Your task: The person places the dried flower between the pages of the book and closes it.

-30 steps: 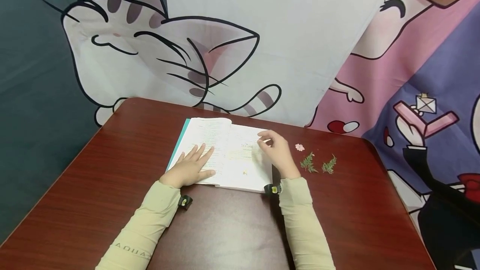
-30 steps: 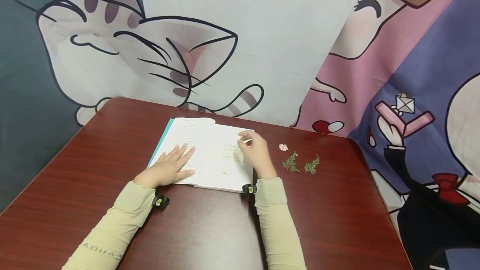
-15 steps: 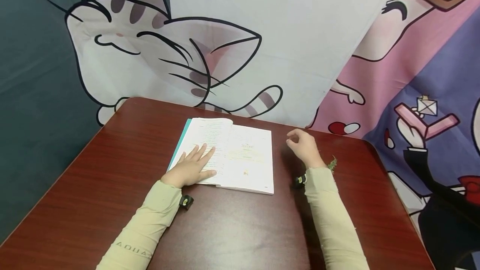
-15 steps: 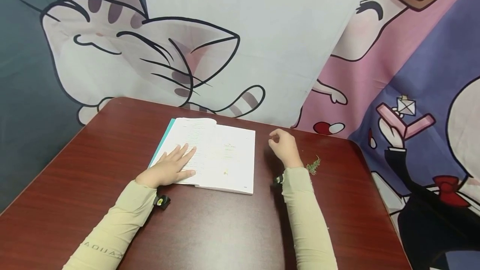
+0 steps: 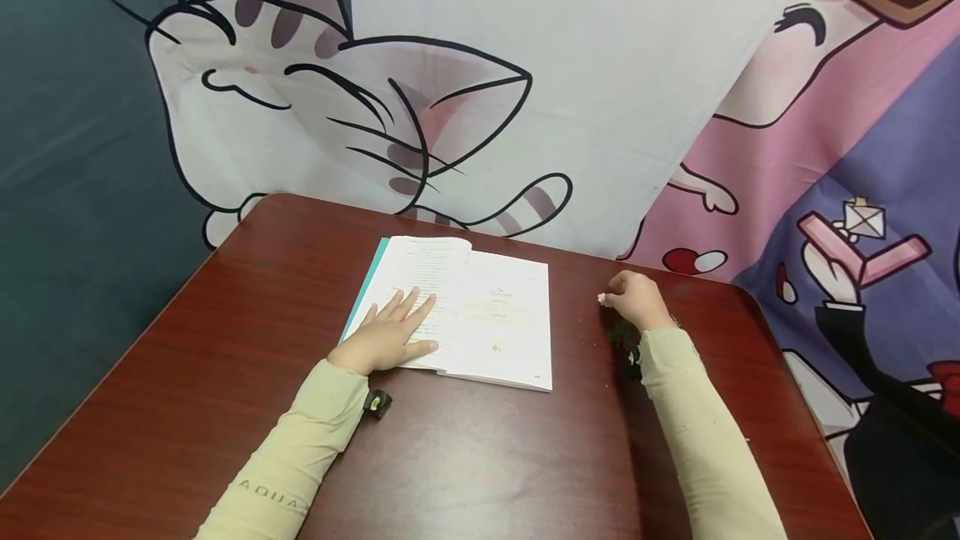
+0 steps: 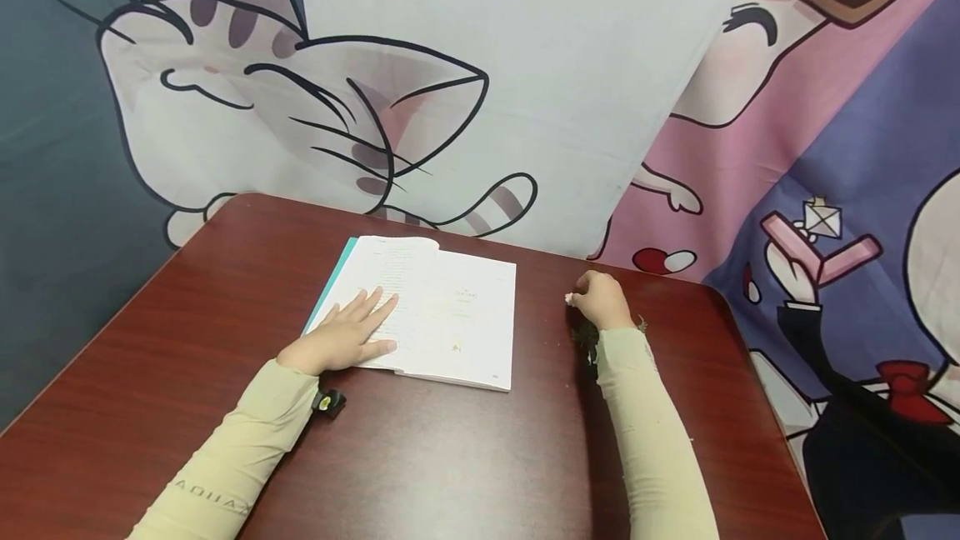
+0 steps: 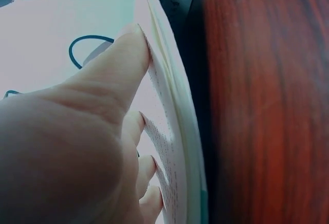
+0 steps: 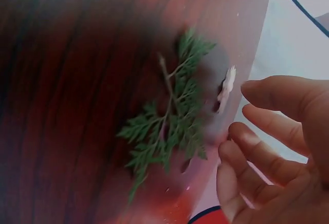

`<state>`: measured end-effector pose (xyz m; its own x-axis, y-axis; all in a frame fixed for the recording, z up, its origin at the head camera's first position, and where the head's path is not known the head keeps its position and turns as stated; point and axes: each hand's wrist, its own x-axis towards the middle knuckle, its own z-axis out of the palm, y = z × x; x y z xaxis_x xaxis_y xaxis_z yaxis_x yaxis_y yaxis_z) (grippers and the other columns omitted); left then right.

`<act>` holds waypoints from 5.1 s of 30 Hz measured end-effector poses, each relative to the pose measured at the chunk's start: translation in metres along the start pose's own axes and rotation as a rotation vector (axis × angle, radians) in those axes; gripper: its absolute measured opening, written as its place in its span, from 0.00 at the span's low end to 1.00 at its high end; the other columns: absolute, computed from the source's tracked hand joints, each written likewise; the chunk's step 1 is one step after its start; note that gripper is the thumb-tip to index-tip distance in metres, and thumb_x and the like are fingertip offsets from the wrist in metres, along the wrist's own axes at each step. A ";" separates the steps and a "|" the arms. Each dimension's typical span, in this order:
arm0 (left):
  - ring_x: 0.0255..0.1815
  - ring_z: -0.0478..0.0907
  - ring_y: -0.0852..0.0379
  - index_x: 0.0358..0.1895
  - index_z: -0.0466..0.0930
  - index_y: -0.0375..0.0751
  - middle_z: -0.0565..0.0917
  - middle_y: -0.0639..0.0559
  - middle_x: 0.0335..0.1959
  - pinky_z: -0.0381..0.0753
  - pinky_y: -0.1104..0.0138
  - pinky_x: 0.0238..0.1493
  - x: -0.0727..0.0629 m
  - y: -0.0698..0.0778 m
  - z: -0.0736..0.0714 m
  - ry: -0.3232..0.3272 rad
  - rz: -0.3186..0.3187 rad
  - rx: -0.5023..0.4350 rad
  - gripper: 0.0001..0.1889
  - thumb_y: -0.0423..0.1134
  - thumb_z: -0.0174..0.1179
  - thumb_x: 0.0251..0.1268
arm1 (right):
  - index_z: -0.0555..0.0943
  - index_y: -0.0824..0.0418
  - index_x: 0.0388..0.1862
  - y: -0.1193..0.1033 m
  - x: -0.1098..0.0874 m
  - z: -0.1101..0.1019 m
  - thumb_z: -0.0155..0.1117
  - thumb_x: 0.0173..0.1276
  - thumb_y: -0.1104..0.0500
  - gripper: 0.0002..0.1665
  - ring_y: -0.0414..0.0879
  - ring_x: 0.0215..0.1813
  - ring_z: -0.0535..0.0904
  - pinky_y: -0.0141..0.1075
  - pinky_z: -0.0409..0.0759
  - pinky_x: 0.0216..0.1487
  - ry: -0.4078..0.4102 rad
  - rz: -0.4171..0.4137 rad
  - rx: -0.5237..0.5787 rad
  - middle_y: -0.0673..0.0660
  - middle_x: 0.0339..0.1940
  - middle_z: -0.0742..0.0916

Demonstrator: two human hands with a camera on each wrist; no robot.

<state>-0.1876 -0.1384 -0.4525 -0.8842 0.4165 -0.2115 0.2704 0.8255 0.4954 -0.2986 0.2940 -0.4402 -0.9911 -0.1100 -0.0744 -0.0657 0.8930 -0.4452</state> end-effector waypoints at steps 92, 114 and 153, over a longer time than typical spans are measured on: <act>0.82 0.38 0.33 0.82 0.49 0.41 0.46 0.33 0.82 0.38 0.33 0.75 -0.001 0.000 -0.001 0.023 0.017 -0.015 0.41 0.57 0.53 0.77 | 0.82 0.70 0.46 -0.151 -0.027 0.090 0.62 0.74 0.66 0.07 0.39 0.32 0.79 0.27 0.81 0.34 -0.226 0.079 1.249 0.55 0.33 0.85; 0.82 0.38 0.34 0.83 0.48 0.45 0.45 0.36 0.83 0.38 0.34 0.75 0.003 0.000 0.000 0.008 -0.012 0.001 0.42 0.59 0.52 0.76 | 0.84 0.72 0.43 -0.168 -0.012 0.105 0.64 0.71 0.66 0.08 0.37 0.24 0.81 0.26 0.81 0.28 -0.237 0.235 1.040 0.56 0.28 0.88; 0.82 0.38 0.34 0.83 0.48 0.45 0.45 0.37 0.83 0.37 0.34 0.75 0.004 -0.001 0.001 0.018 0.000 0.005 0.41 0.59 0.52 0.77 | 0.87 0.63 0.44 -0.142 -0.055 0.055 0.65 0.70 0.62 0.09 0.50 0.39 0.83 0.41 0.78 0.41 0.112 -0.199 0.380 0.56 0.36 0.88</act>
<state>-0.1906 -0.1371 -0.4549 -0.8909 0.4097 -0.1963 0.2722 0.8273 0.4914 -0.2282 0.1487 -0.4222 -0.9712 -0.1971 0.1339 -0.2304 0.6333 -0.7388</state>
